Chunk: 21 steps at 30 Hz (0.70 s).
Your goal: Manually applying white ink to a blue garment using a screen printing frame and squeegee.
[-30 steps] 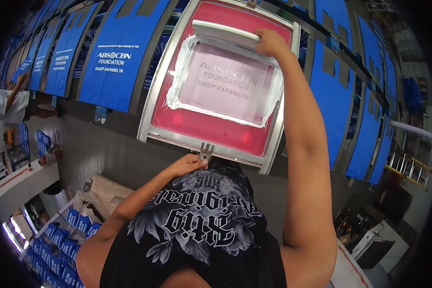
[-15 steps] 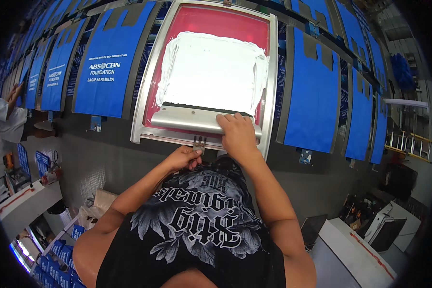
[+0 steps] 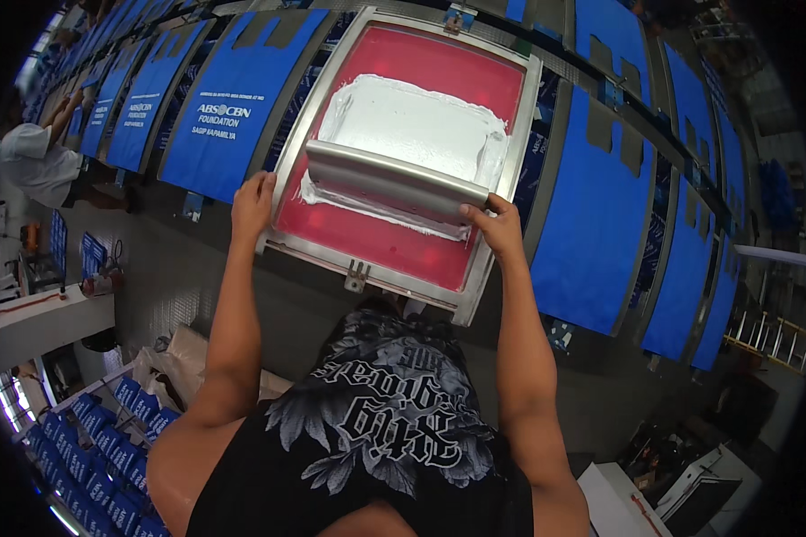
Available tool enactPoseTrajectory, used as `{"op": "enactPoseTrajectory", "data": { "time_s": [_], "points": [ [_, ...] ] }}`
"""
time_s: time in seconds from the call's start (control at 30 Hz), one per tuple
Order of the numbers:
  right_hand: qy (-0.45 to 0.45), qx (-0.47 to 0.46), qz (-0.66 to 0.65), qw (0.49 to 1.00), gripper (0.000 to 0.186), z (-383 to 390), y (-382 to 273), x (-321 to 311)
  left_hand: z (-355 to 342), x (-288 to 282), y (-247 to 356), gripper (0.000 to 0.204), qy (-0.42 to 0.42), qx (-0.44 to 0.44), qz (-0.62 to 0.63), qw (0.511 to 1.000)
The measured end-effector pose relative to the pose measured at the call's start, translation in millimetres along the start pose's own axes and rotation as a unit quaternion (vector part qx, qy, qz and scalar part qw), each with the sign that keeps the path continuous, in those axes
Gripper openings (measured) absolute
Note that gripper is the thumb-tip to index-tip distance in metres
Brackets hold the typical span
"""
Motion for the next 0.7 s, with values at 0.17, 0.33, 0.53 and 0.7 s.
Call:
{"op": "enactPoseTrajectory", "data": {
  "time_s": [0.17, 0.33, 0.53, 0.7],
  "points": [
    [0.028, 0.011, -0.075, 0.997, 0.033, -2.9, 8.9, -3.3, -22.1, 40.0, -56.6, 0.042, -0.065, -0.040, 0.221, 0.972],
    [0.076, 0.046, -0.007, 0.996, 0.035, 78.0, -20.9, -119.0, 61.2, 60.0, 45.3, 0.045, -0.106, -0.034, 0.215, 0.970],
    [0.170, 0.006, -0.007, 0.985, 0.038, 187.4, 2.4, -275.2, 117.3, 146.2, 182.4, 0.057, -0.171, 0.047, 0.359, 0.916],
    [0.182, 0.010, -0.015, 0.983, 0.039, 219.3, 50.8, -347.8, 141.7, 197.6, 241.0, 0.061, -0.193, 0.047, 0.332, 0.922]
  ]
}}
Point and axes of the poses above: each hand's wrist, its own z-axis away from the middle knuckle, its own x-axis out of the palm, y = z × x, the point moved 1 cm from there along -z, towards the middle knuckle, and after that the axes turned 6 degrees about -y, right-handed, at the moved point
